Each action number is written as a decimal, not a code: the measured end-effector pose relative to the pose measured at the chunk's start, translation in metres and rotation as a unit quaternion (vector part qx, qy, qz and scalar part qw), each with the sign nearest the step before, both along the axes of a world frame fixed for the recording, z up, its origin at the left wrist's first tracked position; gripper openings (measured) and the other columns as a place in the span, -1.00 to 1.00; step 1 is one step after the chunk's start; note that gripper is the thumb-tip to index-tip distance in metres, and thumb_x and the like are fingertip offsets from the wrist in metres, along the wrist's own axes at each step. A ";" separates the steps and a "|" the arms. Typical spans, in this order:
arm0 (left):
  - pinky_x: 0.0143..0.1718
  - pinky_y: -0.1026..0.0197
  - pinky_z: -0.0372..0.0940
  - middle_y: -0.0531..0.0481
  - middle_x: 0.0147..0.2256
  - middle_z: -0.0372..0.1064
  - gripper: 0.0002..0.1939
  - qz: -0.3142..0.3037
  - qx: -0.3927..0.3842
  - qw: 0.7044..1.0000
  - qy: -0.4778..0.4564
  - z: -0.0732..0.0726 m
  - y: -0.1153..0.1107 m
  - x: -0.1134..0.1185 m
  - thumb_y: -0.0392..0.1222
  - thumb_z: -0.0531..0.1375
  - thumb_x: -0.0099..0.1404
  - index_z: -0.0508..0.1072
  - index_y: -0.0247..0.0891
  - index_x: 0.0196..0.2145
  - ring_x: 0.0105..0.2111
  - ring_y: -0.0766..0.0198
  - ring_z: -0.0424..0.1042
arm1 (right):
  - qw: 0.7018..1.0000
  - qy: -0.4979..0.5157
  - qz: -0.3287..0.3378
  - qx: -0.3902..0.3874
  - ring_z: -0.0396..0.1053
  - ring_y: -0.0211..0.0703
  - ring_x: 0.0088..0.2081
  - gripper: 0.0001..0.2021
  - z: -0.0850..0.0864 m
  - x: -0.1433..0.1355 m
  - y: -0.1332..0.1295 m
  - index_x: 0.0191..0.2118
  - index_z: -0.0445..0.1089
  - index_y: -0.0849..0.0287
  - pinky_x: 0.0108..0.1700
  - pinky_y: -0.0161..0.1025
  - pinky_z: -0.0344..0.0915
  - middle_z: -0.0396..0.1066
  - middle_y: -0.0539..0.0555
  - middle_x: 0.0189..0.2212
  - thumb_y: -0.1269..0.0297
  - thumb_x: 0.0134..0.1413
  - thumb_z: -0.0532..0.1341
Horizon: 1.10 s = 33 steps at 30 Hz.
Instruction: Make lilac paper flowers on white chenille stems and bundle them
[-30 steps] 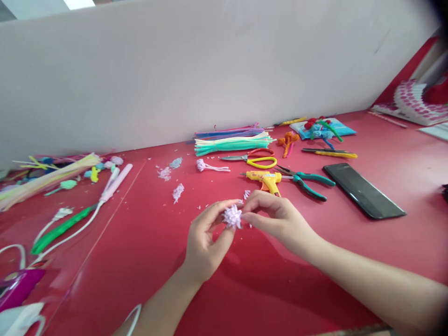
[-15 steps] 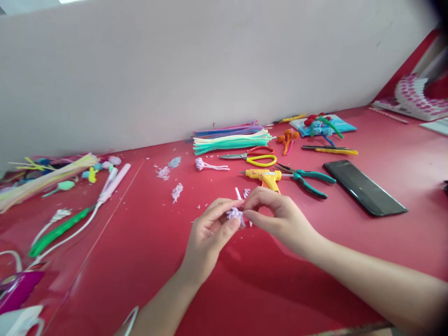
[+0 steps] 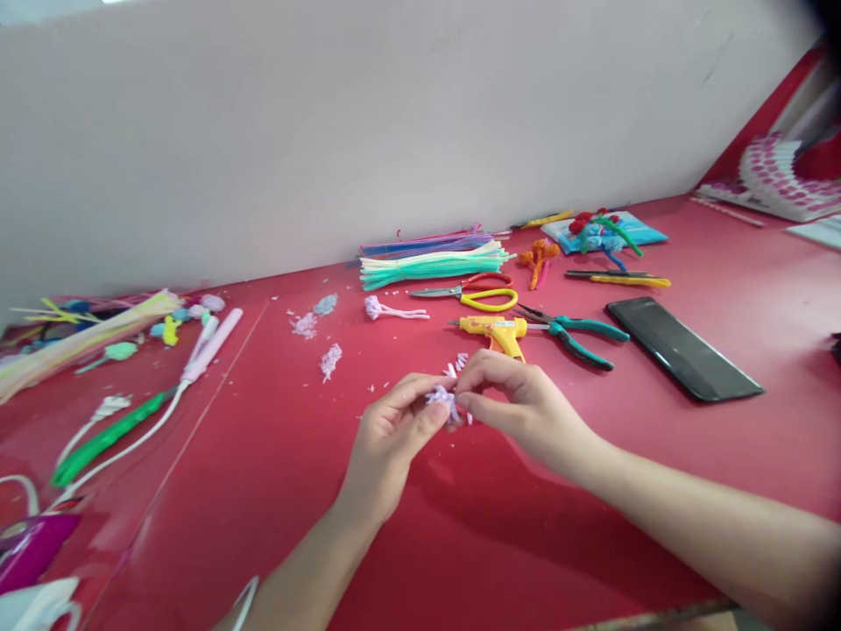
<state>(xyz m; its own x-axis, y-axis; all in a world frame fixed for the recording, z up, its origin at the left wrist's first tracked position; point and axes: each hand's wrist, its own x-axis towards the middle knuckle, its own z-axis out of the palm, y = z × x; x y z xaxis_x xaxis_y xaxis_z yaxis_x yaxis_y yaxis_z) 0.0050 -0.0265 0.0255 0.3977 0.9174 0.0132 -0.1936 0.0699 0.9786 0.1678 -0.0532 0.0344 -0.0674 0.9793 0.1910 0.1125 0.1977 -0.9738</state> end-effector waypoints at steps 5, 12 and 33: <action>-0.26 0.30 0.29 0.02 -0.32 0.37 -0.83 -0.020 0.007 1.000 0.009 -0.002 0.001 -0.002 -0.22 0.24 0.22 0.53 -0.20 -0.20 -0.37 0.37 0.37 | 1.000 -0.017 -0.002 0.008 0.35 -0.25 -0.34 -0.85 -0.001 0.000 0.001 -0.47 0.39 0.15 -0.19 -0.25 0.26 0.36 -0.04 -0.48 0.49 0.04 0.16; -0.23 0.26 0.28 0.02 -0.35 0.39 -0.83 -0.021 -0.003 1.000 0.007 -0.006 0.002 -0.004 -0.21 0.23 0.23 0.52 -0.24 -0.20 -0.37 0.33 0.37 | 1.000 -0.025 0.002 -0.005 0.35 -0.24 -0.33 -0.86 -0.001 0.001 0.002 -0.46 0.42 0.16 -0.17 -0.24 0.24 0.38 -0.03 -0.46 0.46 0.05 0.16; -0.23 0.25 0.30 0.00 -0.35 0.46 -0.79 0.011 -0.068 0.998 -0.008 -0.001 0.005 -0.003 -0.21 0.30 0.13 0.50 -0.28 -0.24 -0.40 0.34 0.40 | 0.993 0.022 -0.005 -0.118 0.34 -0.21 -0.38 -0.86 -0.001 -0.001 0.004 -0.45 0.41 0.17 -0.31 -0.25 0.28 0.42 0.02 -0.46 0.21 -0.01 0.23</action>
